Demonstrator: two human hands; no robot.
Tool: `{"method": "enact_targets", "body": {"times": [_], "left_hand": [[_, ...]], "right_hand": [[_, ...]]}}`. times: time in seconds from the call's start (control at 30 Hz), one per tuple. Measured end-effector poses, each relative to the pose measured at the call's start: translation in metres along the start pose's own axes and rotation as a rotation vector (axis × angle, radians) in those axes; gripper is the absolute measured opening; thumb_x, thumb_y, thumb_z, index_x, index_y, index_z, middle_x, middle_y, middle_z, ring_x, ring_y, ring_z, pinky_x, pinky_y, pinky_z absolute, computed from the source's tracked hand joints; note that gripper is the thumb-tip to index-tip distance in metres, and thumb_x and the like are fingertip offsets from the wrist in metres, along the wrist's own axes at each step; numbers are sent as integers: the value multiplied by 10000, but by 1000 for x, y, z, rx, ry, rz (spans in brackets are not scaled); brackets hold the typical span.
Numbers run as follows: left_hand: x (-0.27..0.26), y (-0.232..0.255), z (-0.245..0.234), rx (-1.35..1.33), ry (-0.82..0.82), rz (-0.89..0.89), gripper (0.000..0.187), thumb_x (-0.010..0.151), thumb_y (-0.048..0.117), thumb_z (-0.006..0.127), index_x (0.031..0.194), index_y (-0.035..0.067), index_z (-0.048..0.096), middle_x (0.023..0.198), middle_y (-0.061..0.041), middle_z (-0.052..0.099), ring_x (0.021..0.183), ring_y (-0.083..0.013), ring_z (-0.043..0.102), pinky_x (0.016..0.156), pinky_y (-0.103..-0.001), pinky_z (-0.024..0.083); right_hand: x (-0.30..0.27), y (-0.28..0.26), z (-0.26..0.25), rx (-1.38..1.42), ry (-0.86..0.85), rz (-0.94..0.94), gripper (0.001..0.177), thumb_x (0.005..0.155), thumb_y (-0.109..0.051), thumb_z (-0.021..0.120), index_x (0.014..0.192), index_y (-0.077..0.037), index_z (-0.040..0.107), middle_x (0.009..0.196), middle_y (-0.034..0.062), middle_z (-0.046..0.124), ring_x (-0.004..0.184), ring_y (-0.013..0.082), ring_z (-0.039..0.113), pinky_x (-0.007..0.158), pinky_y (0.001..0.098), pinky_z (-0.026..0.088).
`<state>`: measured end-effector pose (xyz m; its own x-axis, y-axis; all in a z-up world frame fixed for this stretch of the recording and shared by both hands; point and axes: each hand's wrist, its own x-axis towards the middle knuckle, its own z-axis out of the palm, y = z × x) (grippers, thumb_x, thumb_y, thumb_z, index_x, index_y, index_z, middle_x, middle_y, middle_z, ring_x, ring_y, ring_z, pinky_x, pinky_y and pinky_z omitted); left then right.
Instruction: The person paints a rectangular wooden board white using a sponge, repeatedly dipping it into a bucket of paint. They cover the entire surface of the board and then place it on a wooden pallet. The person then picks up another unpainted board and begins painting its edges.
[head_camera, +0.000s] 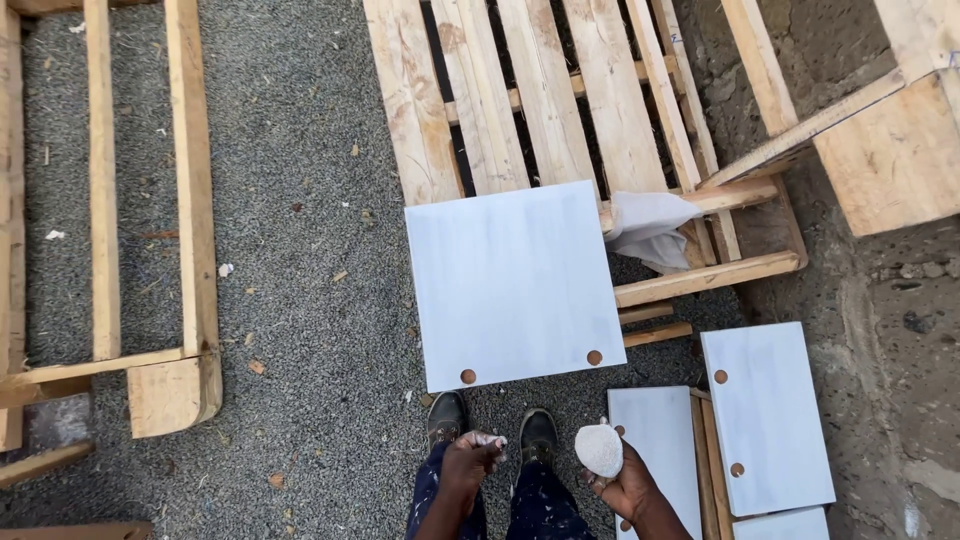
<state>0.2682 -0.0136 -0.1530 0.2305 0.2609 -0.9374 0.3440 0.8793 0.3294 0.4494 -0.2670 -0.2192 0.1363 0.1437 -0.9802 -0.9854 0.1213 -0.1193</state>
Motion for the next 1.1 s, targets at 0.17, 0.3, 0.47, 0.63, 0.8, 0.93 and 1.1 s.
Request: {"method": "enact_targets", "body": {"times": [0.17, 0.3, 0.47, 0.63, 0.8, 0.93, 1.1], "left_hand": [[-110, 27, -13, 96, -141, 164, 115, 914, 58, 734, 835, 10, 802, 771, -96, 774, 664, -166, 545, 653, -324, 425], [-158, 2, -17, -2, -218, 492, 344, 906, 319, 769, 659, 127, 627, 679, -28, 638, 663, -149, 569, 737, -347, 450], [-306, -17, -2, -292, -70, 734, 447, 876, 133, 875, 587, 96, 536, 545, -23, 488, 601, -82, 376, 600, -274, 341], [-441, -40, 2, -432, 31, 877, 389, 916, 180, 830, 602, 78, 625, 581, -45, 581, 683, -77, 444, 635, -286, 402], [-465, -115, -16, -521, 195, 991, 301, 888, 336, 755, 962, 51, 821, 974, -49, 777, 900, -157, 713, 831, -295, 524], [-496, -156, -38, -910, 167, 892, 508, 769, 147, 849, 1218, -34, 697, 1107, -168, 773, 1007, -227, 733, 873, -320, 600], [-537, -219, -89, -1033, 208, 997, 702, 664, 226, 905, 1272, -1, 638, 1141, -129, 746, 1023, -209, 705, 841, -317, 584]], "right_hand": [[-95, 5, 52, -65, -58, 43, 628, 818, -470, 648, 1378, -197, 570, 1313, 177, 543, 952, 306, 466, 682, 399, 467], [-211, -12, 111, -378, -304, 5, 508, 868, -376, 633, 1338, -187, 602, 1235, 159, 580, 852, 274, 474, 570, 369, 444], [-387, -11, 156, -627, -488, -43, 344, 889, -286, 766, 1173, -118, 667, 1064, 67, 751, 889, 229, 699, 756, 372, 531], [-467, 1, 155, -930, -962, 1, 485, 824, -131, 743, 1249, 14, 558, 1114, 235, 756, 923, 323, 756, 769, 447, 618], [-480, 56, 157, -1231, -1075, 237, 869, 711, 77, 725, 1512, 63, 390, 1271, 349, 606, 992, 429, 690, 689, 295, 563], [-541, 150, 161, -1518, -1002, -7, 903, 623, -111, 704, 1469, 110, 480, 1351, 253, 622, 1234, 366, 583, 1060, 455, 458], [-558, 264, 122, -1601, -1156, -48, 861, 638, -93, 750, 1447, 77, 511, 1314, 239, 658, 1203, 335, 614, 1040, 423, 479]]}}
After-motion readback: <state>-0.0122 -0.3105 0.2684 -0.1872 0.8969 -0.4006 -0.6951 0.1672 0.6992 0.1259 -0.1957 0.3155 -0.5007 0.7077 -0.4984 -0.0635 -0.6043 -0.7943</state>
